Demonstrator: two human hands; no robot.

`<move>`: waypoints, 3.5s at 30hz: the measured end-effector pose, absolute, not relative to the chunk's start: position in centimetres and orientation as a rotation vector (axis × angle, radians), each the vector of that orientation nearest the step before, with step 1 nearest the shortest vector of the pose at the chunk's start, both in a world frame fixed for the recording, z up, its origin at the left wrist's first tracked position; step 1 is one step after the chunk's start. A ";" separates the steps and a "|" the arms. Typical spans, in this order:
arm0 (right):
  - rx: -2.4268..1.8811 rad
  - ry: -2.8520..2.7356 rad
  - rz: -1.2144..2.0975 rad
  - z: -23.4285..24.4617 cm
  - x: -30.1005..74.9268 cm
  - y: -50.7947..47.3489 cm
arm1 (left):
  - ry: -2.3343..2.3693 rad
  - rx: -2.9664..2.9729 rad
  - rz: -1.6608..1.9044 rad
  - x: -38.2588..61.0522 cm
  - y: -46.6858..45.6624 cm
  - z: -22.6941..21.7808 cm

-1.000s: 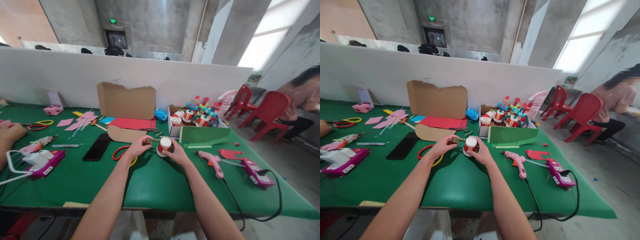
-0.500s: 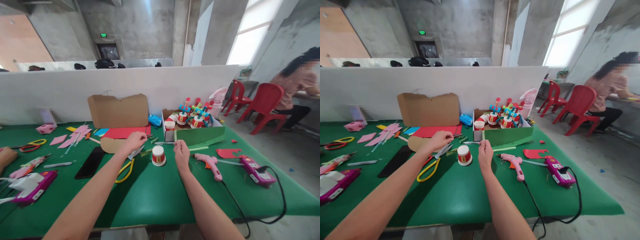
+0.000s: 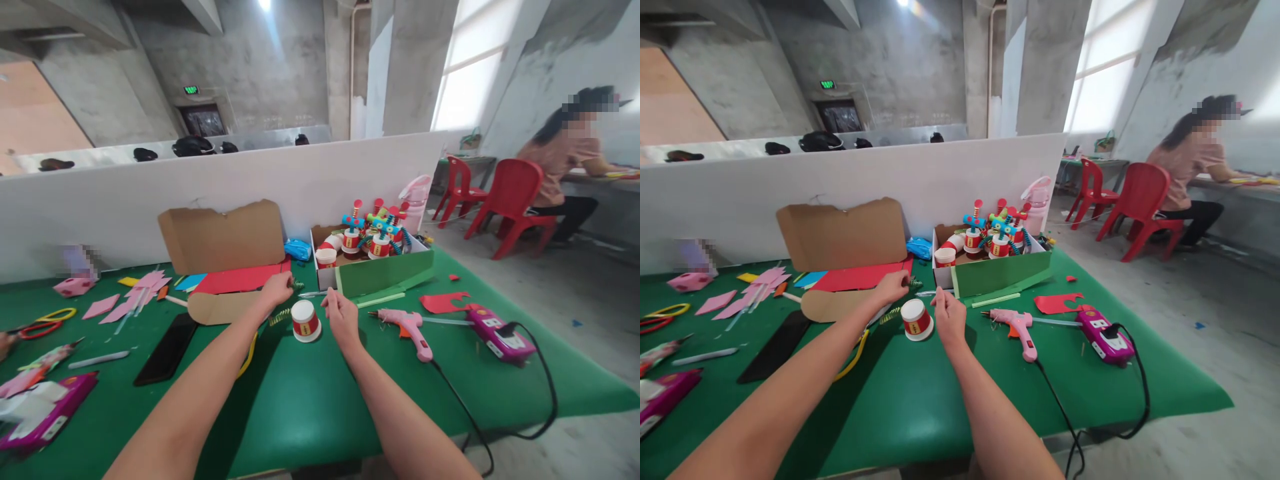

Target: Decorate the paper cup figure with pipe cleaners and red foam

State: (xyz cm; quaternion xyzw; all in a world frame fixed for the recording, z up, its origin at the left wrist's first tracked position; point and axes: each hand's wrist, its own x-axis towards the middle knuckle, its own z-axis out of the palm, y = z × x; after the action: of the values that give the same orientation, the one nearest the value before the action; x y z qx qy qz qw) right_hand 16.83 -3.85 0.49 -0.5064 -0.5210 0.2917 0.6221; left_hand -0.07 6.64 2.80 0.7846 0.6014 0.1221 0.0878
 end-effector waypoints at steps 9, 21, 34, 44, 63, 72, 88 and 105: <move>-0.747 -0.929 1.222 1.7 17.5 -3.3 | 0.906 1.221 1.234 2.5 -0.5 6.4; -0.626 -0.747 1.199 1.7 17.8 -3.4 | 0.977 1.380 1.208 6.9 -3.5 5.1; -0.752 -0.999 1.078 2.5 17.5 -4.2 | 1.101 1.648 1.160 3.5 -2.9 7.0; -0.746 -0.989 1.003 2.5 18.0 -4.1 | 1.053 1.356 1.352 2.1 -2.6 6.9; -0.730 -1.236 1.036 2.4 18.4 -4.0 | 1.055 1.874 1.231 2.4 -3.4 5.6; -0.754 -1.188 1.192 2.4 18.3 -4.1 | 1.116 2.208 1.167 3.3 -4.2 6.2; -0.776 -1.066 1.205 2.4 18.7 -4.0 | 1.294 1.911 1.026 -0.2 -2.4 3.3; -0.390 -0.572 1.676 2.1 15.5 -7.3 | 0.925 2.104 1.400 2.2 -4.5 3.1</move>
State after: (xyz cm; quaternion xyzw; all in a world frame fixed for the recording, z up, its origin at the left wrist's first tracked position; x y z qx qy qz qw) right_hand 15.53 -7.30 2.08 -0.1695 -0.2486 0.7277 0.6164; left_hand 2.24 -4.48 3.10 0.7621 0.3351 0.5071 0.2232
